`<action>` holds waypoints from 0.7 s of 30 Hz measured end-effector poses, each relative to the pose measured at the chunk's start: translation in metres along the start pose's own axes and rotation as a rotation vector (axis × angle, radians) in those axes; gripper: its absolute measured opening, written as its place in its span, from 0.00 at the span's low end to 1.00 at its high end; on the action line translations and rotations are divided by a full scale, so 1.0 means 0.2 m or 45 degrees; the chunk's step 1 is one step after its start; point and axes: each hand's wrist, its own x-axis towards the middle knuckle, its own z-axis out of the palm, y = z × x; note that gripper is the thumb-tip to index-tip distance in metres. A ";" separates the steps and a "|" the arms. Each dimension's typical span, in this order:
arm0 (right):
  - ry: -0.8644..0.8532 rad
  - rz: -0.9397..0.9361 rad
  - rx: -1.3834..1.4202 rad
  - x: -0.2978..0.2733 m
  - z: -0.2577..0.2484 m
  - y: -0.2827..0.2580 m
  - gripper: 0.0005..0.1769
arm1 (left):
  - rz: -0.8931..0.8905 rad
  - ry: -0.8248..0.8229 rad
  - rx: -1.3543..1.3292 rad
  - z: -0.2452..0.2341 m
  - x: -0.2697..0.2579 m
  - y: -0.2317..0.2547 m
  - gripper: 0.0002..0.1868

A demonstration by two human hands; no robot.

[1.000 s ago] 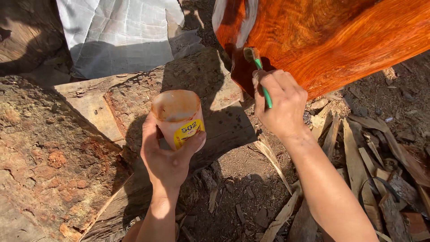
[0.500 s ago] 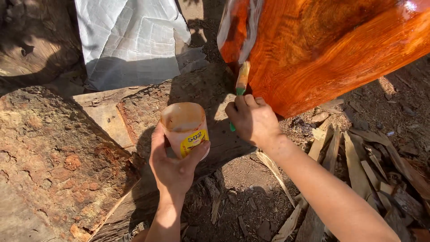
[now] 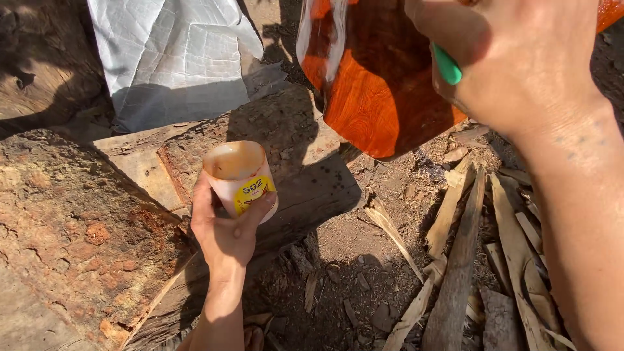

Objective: Applying a liquid finish or stain to a large wooden sculpture using a paintbrush

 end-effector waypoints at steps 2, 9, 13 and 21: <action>0.002 -0.105 -0.103 -0.04 -0.08 -0.13 0.16 | -0.058 -0.035 -0.158 0.00 0.00 -0.01 0.40; -0.208 0.021 0.651 -0.48 -0.01 -0.55 0.06 | 0.156 -0.038 -0.007 0.00 0.00 -0.11 0.50; 0.059 0.429 0.879 -0.44 -0.06 -0.16 0.02 | 0.183 -0.095 0.047 0.02 -0.03 -0.06 0.44; 0.360 0.348 0.557 -0.62 -0.10 -0.09 0.06 | 0.204 -0.167 0.058 0.02 -0.03 -0.09 0.43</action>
